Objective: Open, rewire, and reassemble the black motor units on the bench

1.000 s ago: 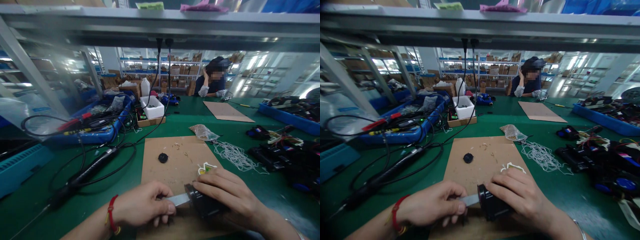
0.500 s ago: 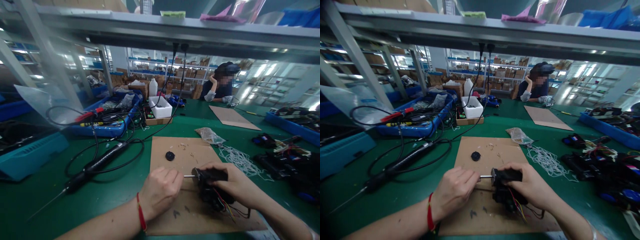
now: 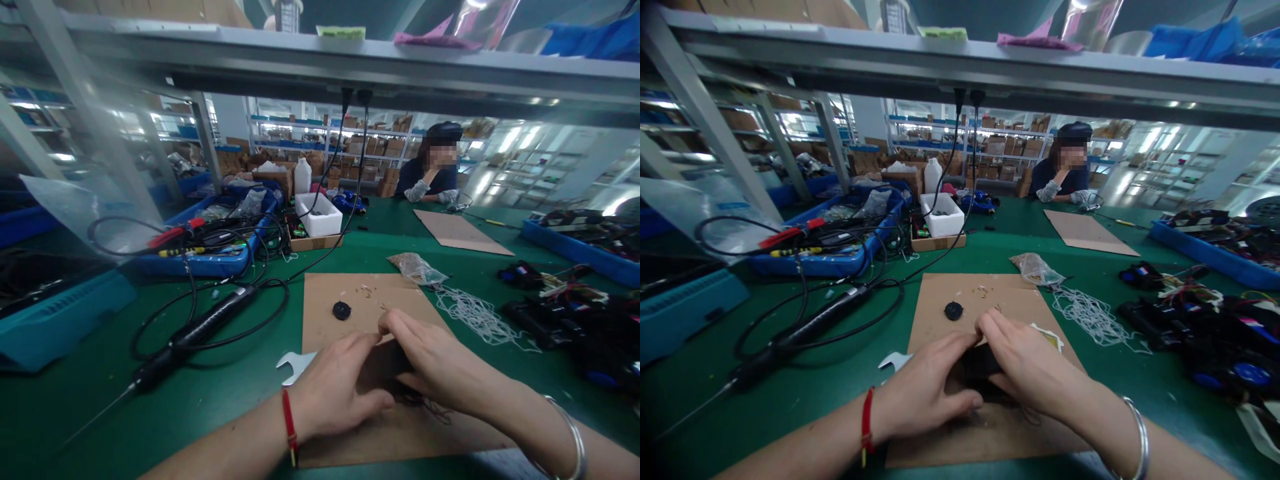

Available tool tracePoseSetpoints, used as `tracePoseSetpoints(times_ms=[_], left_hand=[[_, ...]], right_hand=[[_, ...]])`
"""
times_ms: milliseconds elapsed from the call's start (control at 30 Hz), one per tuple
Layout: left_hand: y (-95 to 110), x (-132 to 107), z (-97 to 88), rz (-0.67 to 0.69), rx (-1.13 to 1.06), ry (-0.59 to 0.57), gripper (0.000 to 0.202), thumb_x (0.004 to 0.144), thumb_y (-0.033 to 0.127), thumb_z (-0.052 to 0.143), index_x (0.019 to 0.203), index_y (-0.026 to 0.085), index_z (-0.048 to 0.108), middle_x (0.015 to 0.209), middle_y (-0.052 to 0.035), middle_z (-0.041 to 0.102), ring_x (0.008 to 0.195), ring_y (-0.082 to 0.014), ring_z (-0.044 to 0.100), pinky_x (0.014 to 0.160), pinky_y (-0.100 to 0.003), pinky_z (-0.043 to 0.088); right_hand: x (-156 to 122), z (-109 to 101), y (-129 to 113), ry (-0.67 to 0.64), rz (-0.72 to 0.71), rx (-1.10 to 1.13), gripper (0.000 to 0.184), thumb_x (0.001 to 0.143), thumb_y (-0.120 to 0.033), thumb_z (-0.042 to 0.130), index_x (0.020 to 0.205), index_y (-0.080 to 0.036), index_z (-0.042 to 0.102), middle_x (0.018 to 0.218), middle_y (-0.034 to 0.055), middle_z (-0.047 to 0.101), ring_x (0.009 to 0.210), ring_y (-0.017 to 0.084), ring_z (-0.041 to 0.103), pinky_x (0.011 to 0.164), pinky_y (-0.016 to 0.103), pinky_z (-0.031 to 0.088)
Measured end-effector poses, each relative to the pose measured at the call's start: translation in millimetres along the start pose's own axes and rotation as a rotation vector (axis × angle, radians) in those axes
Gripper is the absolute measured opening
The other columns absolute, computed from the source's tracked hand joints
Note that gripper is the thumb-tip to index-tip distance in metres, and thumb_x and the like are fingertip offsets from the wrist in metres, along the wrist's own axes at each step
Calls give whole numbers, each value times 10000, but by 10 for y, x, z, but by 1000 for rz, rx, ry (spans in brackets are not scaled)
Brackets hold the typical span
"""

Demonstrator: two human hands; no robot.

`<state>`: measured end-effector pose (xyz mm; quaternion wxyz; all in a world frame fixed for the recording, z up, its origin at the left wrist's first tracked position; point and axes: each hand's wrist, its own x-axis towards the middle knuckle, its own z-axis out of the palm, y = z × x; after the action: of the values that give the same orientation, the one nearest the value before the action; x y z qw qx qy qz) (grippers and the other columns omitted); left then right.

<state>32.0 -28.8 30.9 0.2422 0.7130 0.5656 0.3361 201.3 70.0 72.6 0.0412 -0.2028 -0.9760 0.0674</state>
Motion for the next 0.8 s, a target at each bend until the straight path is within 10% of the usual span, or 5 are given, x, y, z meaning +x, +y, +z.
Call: tracePoseSetpoints(times_ms=[333, 433, 567, 700, 800], left_hand=[[-217, 51, 257, -316, -339, 143, 262, 757, 204, 593, 1014, 193, 643, 879, -26, 633, 749, -175, 561, 656, -278, 409], [-201, 86, 392, -384, -428, 220, 230, 834, 260, 516, 1035, 158, 558, 805, -27, 606, 707, -157, 558, 635, -263, 422], [-45, 137, 560, -396, -479, 337, 207, 805, 170, 506, 1003, 167, 447, 1017, -79, 600, 908, -159, 592, 745, -248, 472], [56, 249, 327, -129, -261, 128, 392, 669, 145, 647, 1035, 187, 513, 1048, -69, 624, 932, -202, 607, 766, -285, 512], [20, 365, -32, -14, 224, -9, 411, 667, 62, 571, 1042, 229, 576, 1075, -16, 632, 1020, -179, 578, 926, -291, 470]], right_hand=[[-217, -146, 517, 60, 72, 679, 753, 794, -461, 647, 1431, -270, 293, 1391, 101, 434, 1210, 277, 489, 1016, 421, 410], [-243, 58, 552, -3, 153, 752, 765, 799, -522, 613, 1441, -232, 316, 1436, 121, 428, 1301, 305, 426, 1049, 433, 397], [-310, 595, 505, 259, 229, 749, 830, 767, -566, 601, 1453, -212, 299, 1397, 127, 498, 1279, 341, 461, 982, 426, 487], [-428, 1094, 586, 571, 237, 580, 630, 807, -423, 609, 1390, -323, 393, 1283, 68, 612, 1098, 342, 618, 778, 401, 607], [-485, 1041, 573, 624, 167, 541, 559, 805, -318, 608, 1345, -325, 467, 1250, 60, 636, 1067, 336, 638, 763, 395, 613]])
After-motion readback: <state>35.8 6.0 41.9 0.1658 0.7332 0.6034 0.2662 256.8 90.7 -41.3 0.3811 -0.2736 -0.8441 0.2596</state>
